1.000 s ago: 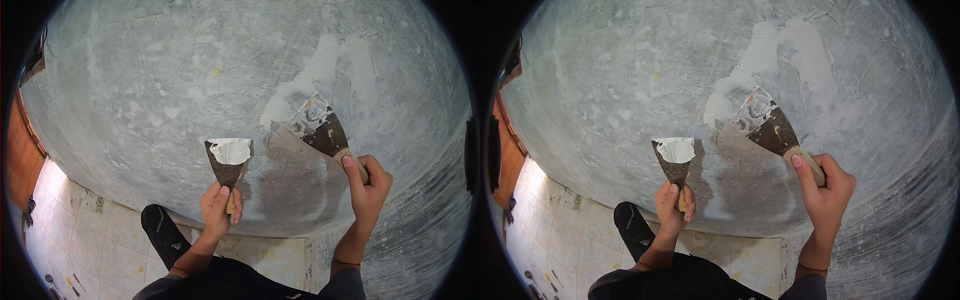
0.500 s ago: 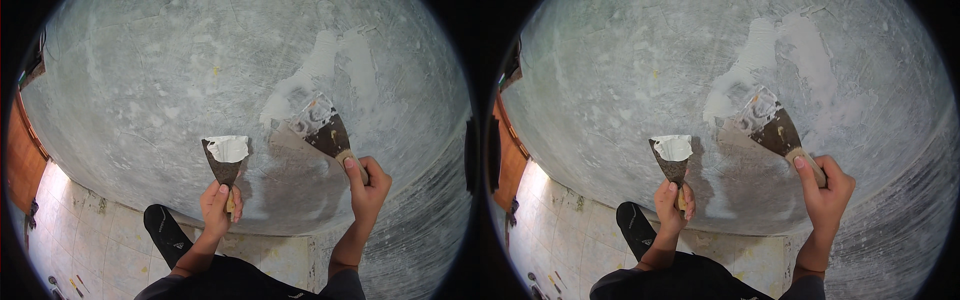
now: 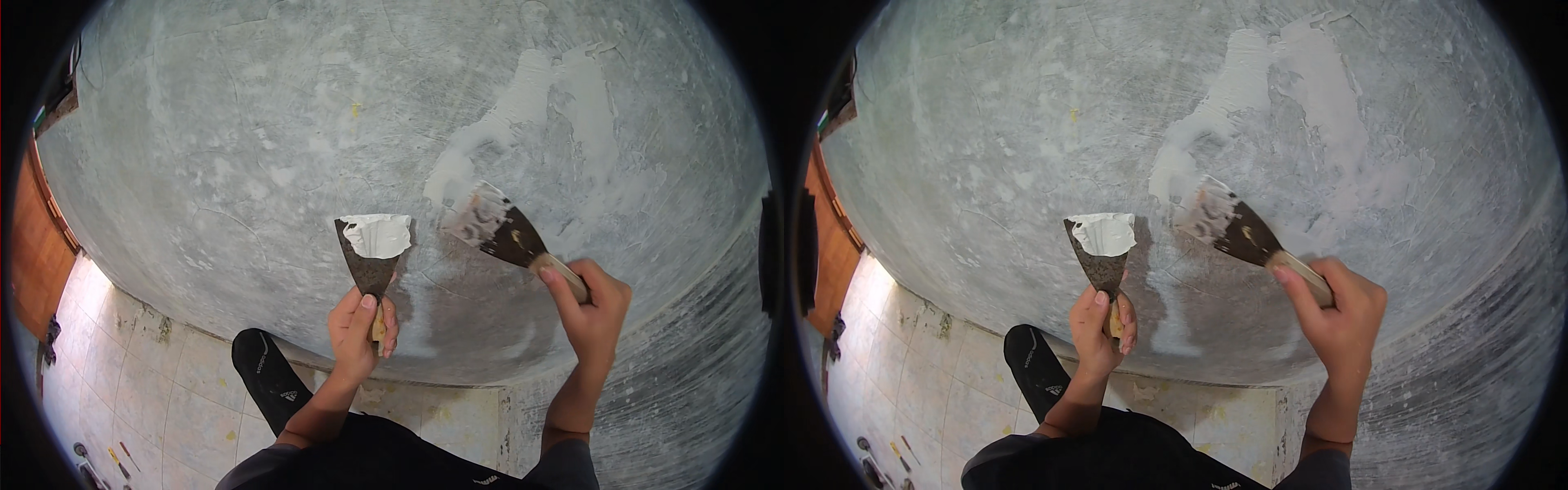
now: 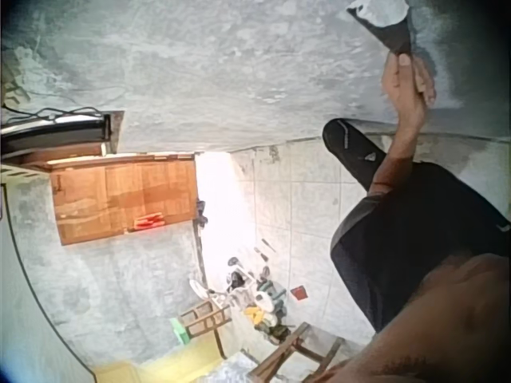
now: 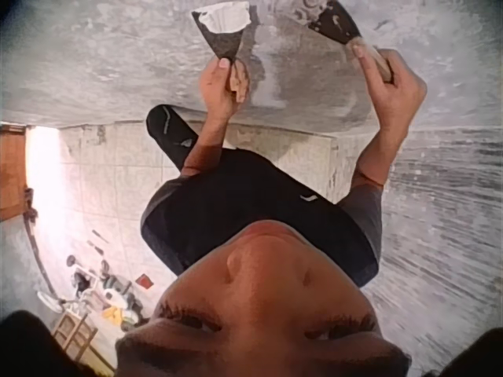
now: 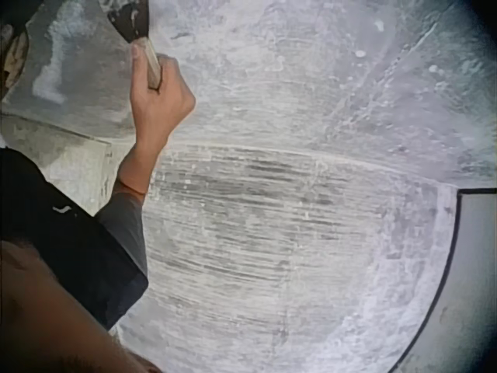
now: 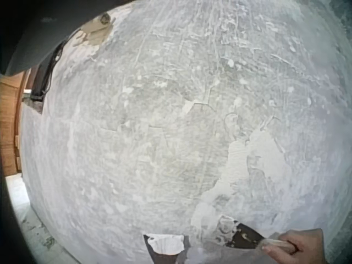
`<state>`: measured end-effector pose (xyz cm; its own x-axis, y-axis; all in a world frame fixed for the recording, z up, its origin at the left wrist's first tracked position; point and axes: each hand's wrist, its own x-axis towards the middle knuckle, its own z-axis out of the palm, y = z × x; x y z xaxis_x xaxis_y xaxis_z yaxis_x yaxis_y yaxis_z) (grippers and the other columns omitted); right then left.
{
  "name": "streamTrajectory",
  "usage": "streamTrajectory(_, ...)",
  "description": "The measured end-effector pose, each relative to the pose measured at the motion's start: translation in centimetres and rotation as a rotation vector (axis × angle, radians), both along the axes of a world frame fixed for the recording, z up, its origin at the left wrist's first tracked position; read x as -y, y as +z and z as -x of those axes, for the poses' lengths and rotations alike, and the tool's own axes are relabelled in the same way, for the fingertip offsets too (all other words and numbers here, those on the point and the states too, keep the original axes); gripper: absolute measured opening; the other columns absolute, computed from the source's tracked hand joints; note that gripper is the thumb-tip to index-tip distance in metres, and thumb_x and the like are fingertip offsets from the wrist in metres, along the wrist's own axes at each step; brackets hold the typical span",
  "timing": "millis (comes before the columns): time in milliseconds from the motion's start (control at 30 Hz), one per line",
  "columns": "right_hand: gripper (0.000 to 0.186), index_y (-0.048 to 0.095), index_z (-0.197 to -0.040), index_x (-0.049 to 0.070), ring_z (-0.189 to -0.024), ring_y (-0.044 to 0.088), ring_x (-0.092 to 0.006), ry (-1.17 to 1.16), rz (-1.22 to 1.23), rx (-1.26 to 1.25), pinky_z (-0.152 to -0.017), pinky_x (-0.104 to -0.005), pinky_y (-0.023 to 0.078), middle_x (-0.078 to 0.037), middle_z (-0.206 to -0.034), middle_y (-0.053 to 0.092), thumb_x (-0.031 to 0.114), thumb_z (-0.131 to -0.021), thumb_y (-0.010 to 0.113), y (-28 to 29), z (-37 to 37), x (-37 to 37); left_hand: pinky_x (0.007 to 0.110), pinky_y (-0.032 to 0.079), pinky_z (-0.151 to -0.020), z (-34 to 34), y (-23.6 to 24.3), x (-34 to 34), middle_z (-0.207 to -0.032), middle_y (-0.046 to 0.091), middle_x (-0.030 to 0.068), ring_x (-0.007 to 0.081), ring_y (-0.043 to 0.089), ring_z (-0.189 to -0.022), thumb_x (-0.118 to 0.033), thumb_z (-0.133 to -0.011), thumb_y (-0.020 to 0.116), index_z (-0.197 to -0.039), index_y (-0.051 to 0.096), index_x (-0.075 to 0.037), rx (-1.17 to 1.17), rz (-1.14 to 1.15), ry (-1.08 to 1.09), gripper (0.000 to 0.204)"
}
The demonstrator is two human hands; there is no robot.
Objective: The person applies wall putty to a concrete wall using two putty knives to smooth the surface.
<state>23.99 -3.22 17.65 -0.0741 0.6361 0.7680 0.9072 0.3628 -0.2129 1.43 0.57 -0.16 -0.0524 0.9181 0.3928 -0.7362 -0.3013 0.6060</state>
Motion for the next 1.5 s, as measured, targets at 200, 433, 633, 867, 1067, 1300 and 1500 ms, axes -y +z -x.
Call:
streamTrajectory(200, 0.028, 0.066, -0.072, 0.002, -0.046, 0.049, -0.0098, 0.109, 0.061, -0.006, -0.045, -0.0254, 0.035, -0.005, -0.053, 0.055, 0.021, -0.078, 0.085, 0.6, -0.8, 2.3, 0.025, 0.039, -0.037, -0.3, 0.2, -0.3, -0.07, 0.053, 0.0083, 0.0133, 0.048, -0.043, -0.028, -0.106, 0.044, -0.13, 0.052, 0.007, -0.041, 0.018, -0.027, 0.043)
streamTrajectory(433, 0.033, 0.062, -0.068, 0.003, -0.045, 0.049, -0.0117, 0.273, 0.146, 0.018, -0.044, -0.0255, 0.035, -0.006, -0.052, 0.055, 0.022, -0.076, 0.088, -1.5, 1.9, 0.3, 0.024, 0.038, -0.038, 0.2, -1.0, -0.5, -0.069, 0.054, 0.0098, 0.0127, 0.048, -0.043, -0.027, -0.106, 0.044, -0.126, 0.054, 0.008, -0.112, -0.084, -0.093, 0.042)
streamTrajectory(633, 0.032, 0.061, -0.068, 0.002, -0.045, 0.048, -0.012, 0.193, 0.144, -0.042, -0.044, -0.0259, 0.035, -0.007, -0.052, 0.053, 0.019, -0.078, 0.086, -1.1, -0.1, 0.1, 0.024, 0.036, -0.034, 0.7, -0.3, -0.8, -0.067, 0.053, 0.0088, 0.0123, 0.046, -0.04, -0.029, -0.106, 0.043, -0.126, 0.054, 0.008, -0.035, -0.006, -0.016, 0.044)
streamTrajectory(867, 0.032, 0.063, -0.069, 0.002, -0.044, 0.048, -0.0129, 0.137, -0.011, 0.169, -0.044, -0.0267, 0.035, -0.008, -0.053, 0.054, 0.022, -0.077, 0.087, 0.5, 2.1, -1.9, 0.024, 0.036, -0.033, 0.2, -0.3, -1.1, -0.067, 0.05, 0.0074, 0.0123, 0.043, -0.038, -0.032, -0.107, 0.04, -0.131, 0.05, 0.006, 0.01, 0.014, 0.1, 0.046)
streamTrajectory(1067, 0.031, 0.064, -0.07, 0.005, -0.044, 0.051, -0.0144, -0.022, -0.002, 0.162, -0.044, -0.0283, 0.036, -0.007, -0.054, 0.055, 0.025, -0.075, 0.088, 1.7, -0.3, 0.2, 0.024, 0.036, -0.033, 0.8, 0.3, -1.1, -0.067, 0.049, 0.0073, 0.0114, 0.041, -0.037, -0.033, -0.107, 0.037, -0.133, 0.049, 0.005, 0.045, 0.005, 0.163, 0.047)
streamTrajectory(1300, 0.03, 0.065, -0.072, 0.007, -0.045, 0.052, -0.0147, 0.109, -0.045, 0.362, -0.044, -0.0286, 0.037, -0.007, -0.056, 0.057, 0.027, -0.074, 0.088, 0.0, 1.9, -1.6, 0.024, 0.036, -0.033, 0.6, 0.3, -0.7, -0.068, 0.049, 0.0069, 0.0114, 0.041, -0.038, -0.033, -0.107, 0.037, -0.133, 0.05, 0.004, 0.029, 0.011, 0.167, 0.047)
streamTrajectory(1500, 0.029, 0.066, -0.07, 0.008, -0.044, 0.053, -0.0157, -0.027, -0.005, 0.223, -0.044, -0.0286, 0.038, -0.007, -0.055, 0.057, 0.028, -0.074, 0.088, 0.7, -0.7, -0.3, 0.024, 0.036, -0.033, 0.9, 0.3, -0.6, -0.068, 0.048, 0.0072, 0.0119, 0.042, -0.038, -0.033, -0.107, 0.038, -0.135, 0.049, 0.004, 0.023, -0.006, 0.15, 0.048)
